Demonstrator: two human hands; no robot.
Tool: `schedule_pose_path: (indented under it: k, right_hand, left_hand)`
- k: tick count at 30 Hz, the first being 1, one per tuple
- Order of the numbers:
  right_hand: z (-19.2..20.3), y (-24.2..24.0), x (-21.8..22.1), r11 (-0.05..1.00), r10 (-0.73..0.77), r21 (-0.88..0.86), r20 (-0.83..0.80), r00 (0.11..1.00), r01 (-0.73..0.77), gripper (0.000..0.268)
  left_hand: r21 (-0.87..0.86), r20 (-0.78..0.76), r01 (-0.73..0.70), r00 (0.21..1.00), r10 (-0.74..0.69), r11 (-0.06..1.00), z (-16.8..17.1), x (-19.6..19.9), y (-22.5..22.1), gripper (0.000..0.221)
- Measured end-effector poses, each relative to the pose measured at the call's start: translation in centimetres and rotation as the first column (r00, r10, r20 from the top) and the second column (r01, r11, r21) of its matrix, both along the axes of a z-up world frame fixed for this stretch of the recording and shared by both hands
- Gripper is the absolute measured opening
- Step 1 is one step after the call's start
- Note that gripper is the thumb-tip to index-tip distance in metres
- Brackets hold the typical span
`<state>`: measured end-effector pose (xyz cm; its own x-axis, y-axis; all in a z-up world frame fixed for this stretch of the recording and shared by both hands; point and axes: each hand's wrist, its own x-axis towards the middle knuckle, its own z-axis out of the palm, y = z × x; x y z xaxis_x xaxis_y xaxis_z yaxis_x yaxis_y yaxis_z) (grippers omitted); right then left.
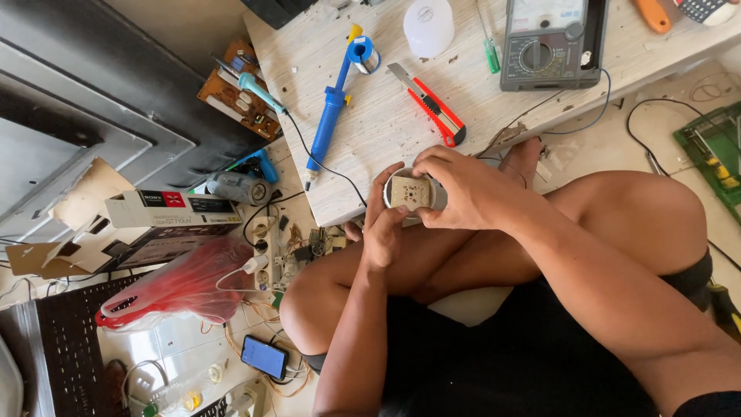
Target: The person is inspecting and prying apart a small electronic component, likely an LED bulb base, using a utility knife while sitting on the floor.
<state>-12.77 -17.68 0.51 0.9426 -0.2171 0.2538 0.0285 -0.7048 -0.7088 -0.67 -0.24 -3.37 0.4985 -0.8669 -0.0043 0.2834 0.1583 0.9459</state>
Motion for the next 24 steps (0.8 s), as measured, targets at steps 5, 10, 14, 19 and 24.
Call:
schedule_pose_path:
  k: [5, 10, 14, 19, 24]
  right_hand:
    - [-0.5, 0.4, 0.4, 1.0, -0.014, -0.02, 0.008, 1.0, 0.015, 0.055]
    - [-0.7, 0.7, 0.4, 0.998, -0.068, -0.024, -0.072, 0.995, 0.066, 0.061]
    - [-1.3, 0.7, 0.3, 0.996, -0.083, -0.034, -0.036, 0.996, 0.082, 0.06]
    - [-1.6, 0.1, 0.3, 1.0, -0.024, 0.012, -0.011, 1.0, 0.024, 0.057]
    - [-0.9, -0.2, 0.0, 0.996, -0.015, 0.086, -0.098, 0.995, 0.024, 0.056]
  left_hand:
    - [-0.004, 0.013, -0.01, 1.0, 0.01, 1.0, -1.1, 0.8, 0.4, 0.075]
    - [0.043, 0.183, -0.003, 0.983, -0.004, 0.999, 0.3, 0.1, 0.3, 0.077]
    - [0.053, 0.183, -0.002, 0.983, -0.008, 0.999, 0.6, 0.0, 0.3, 0.077]
    - [0.024, 0.054, 0.023, 0.998, -0.024, 0.999, 1.4, -0.4, 0.0, 0.08]
    - [0.163, 0.151, 0.047, 0.986, -0.072, 0.986, 3.7, -0.8, -0.2, 0.081]
